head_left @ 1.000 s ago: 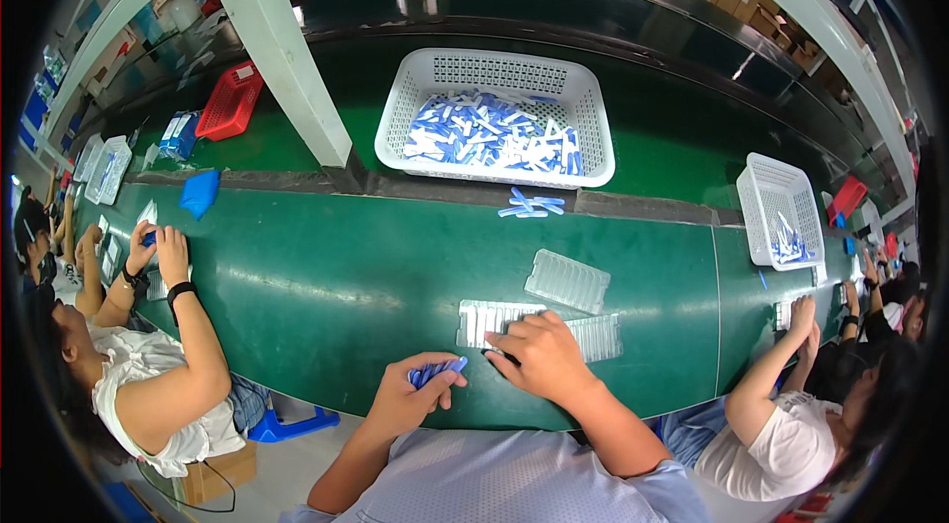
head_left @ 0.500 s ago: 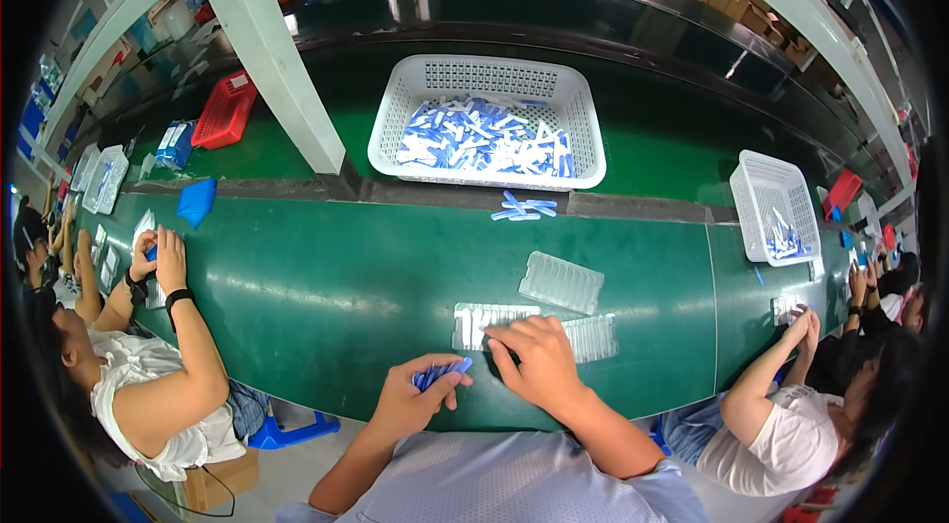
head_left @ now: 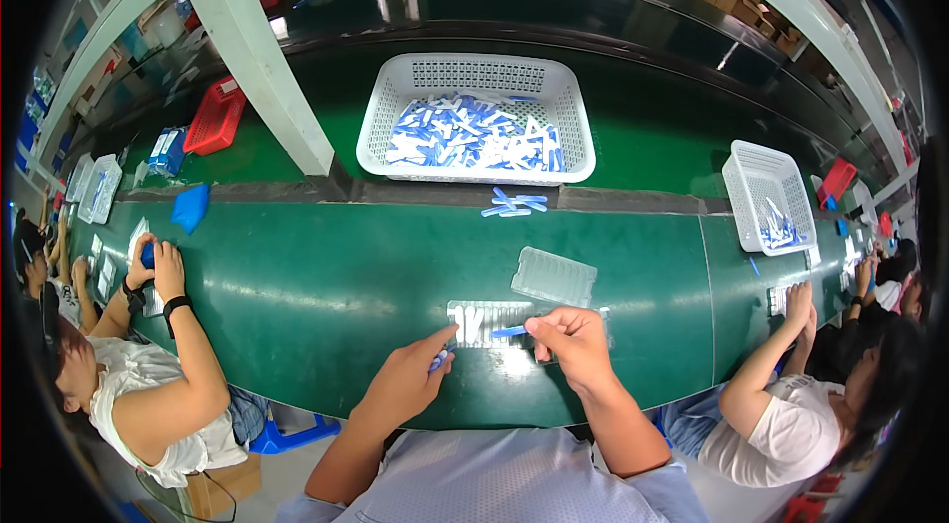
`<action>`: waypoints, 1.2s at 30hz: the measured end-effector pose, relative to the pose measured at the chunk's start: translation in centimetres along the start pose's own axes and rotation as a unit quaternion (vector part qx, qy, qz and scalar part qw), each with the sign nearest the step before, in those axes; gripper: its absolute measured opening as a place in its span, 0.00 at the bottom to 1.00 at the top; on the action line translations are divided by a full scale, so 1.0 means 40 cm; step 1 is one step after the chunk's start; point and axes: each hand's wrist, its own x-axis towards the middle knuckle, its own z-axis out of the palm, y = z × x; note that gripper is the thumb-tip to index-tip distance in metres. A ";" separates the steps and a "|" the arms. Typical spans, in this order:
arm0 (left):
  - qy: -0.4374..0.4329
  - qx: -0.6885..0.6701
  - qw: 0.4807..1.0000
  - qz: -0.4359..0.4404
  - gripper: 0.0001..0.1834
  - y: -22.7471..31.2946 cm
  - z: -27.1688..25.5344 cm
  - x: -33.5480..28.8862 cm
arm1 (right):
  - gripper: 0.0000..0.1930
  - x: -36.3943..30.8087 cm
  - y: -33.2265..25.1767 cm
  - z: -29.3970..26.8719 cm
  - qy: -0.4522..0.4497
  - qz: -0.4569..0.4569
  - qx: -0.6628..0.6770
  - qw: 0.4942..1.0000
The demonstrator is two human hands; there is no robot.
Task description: The person places plastic strips into the slots of clear plastic trays by hand and grabs additional strips from a basket.
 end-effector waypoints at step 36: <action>-0.149 -0.669 0.681 -0.257 0.20 -0.014 0.021 -0.016 | 0.08 -0.044 -0.016 0.053 -0.023 -0.339 -0.356 0.871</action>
